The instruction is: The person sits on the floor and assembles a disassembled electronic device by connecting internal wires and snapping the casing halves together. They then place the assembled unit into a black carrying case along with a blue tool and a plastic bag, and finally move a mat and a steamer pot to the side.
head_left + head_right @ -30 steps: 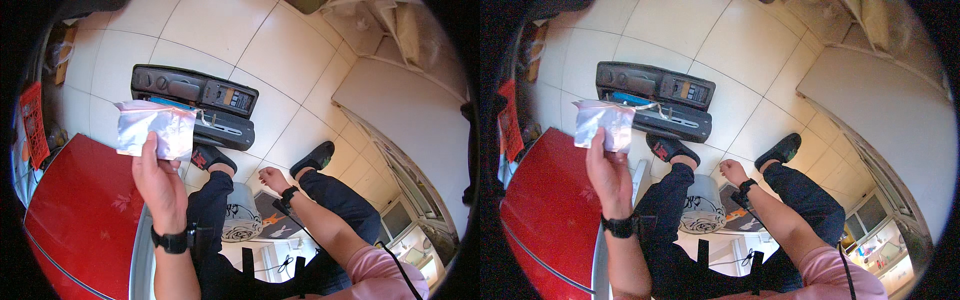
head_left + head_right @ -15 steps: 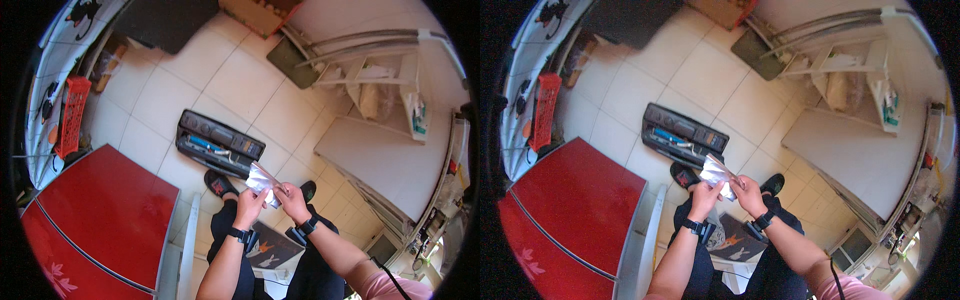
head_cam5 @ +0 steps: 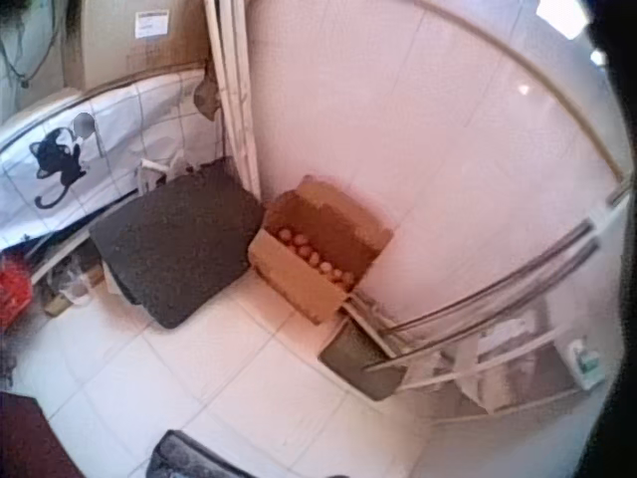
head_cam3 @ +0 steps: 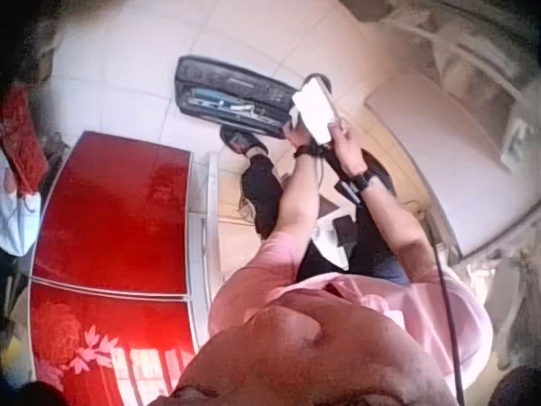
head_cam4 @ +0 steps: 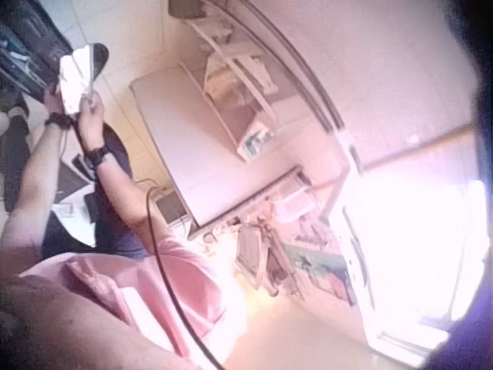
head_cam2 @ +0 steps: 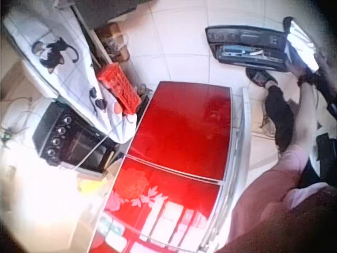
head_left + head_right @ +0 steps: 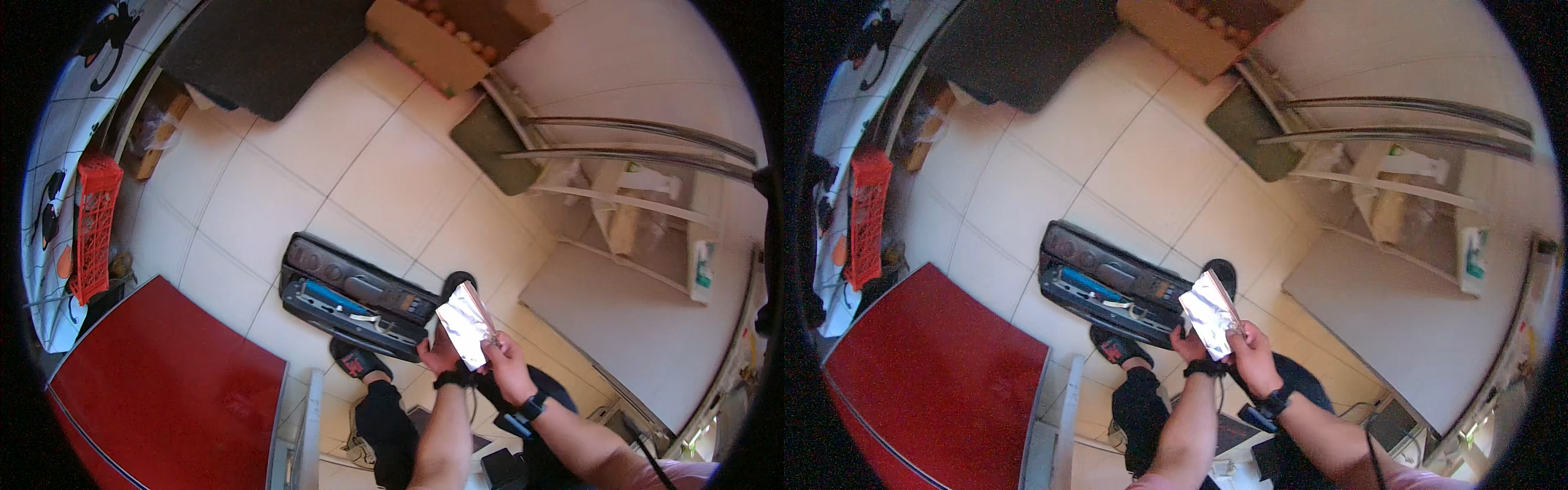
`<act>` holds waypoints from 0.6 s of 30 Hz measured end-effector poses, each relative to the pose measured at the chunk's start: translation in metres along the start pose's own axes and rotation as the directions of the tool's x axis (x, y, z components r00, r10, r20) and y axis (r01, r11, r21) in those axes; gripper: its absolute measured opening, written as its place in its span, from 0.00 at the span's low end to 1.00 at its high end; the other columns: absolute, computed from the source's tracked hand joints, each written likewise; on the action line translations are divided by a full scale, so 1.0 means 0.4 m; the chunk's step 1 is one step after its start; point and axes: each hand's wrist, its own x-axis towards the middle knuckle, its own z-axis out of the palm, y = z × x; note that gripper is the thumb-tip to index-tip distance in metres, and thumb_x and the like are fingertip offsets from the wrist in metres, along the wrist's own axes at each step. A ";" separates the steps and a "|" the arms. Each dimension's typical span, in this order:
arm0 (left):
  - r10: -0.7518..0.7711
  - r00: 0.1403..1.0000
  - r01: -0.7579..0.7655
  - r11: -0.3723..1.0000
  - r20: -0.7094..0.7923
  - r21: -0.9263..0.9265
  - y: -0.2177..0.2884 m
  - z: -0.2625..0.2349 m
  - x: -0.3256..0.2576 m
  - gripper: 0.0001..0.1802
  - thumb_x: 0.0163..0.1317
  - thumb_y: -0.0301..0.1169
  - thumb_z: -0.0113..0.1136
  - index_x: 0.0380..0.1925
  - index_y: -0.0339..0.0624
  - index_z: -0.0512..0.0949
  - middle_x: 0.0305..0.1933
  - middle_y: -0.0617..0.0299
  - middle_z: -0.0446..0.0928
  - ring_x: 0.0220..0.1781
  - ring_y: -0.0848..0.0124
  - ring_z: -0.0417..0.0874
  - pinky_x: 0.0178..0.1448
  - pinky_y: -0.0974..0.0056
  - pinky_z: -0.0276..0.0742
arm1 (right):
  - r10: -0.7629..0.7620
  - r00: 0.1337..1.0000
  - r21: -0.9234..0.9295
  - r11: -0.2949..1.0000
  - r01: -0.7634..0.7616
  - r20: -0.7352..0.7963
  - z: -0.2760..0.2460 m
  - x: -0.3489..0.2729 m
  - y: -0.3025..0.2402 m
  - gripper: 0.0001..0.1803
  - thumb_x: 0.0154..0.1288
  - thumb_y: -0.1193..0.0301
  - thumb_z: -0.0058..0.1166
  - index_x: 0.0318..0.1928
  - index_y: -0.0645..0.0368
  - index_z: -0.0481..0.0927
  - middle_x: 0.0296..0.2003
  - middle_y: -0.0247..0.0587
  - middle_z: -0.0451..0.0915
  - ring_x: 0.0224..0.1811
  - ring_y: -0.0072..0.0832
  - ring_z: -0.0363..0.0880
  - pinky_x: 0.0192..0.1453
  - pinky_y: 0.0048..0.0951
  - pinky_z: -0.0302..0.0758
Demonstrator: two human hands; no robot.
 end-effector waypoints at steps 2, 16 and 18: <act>0.135 0.991 -0.131 0.986 -0.026 0.107 -0.010 -0.015 0.072 0.31 0.57 0.47 0.55 0.54 0.35 0.76 0.60 0.50 0.76 0.64 0.53 0.74 0.69 0.50 0.68 | 0.056 0.991 -0.141 0.989 -0.038 0.122 -0.001 0.032 -0.030 0.07 0.78 0.69 0.51 0.43 0.59 0.77 0.30 0.29 0.79 0.26 0.17 0.76 0.31 0.21 0.74; 0.434 0.899 -0.433 0.857 -0.063 -0.280 0.149 0.232 0.148 0.18 0.68 0.32 0.56 0.55 0.35 0.78 0.58 0.51 0.81 0.63 0.55 0.78 0.70 0.44 0.73 | 0.042 0.974 -0.223 0.975 0.009 0.223 0.030 0.102 -0.189 0.09 0.77 0.66 0.51 0.41 0.57 0.76 0.31 0.28 0.79 0.29 0.17 0.76 0.33 0.22 0.73; 0.403 0.904 -0.428 0.863 -0.142 -0.270 0.230 0.300 0.142 0.15 0.67 0.29 0.58 0.51 0.34 0.79 0.50 0.50 0.83 0.54 0.53 0.80 0.69 0.43 0.73 | 0.024 0.975 -0.216 0.976 0.025 0.222 0.046 0.095 -0.230 0.09 0.77 0.65 0.51 0.42 0.57 0.76 0.31 0.29 0.79 0.29 0.18 0.76 0.33 0.22 0.73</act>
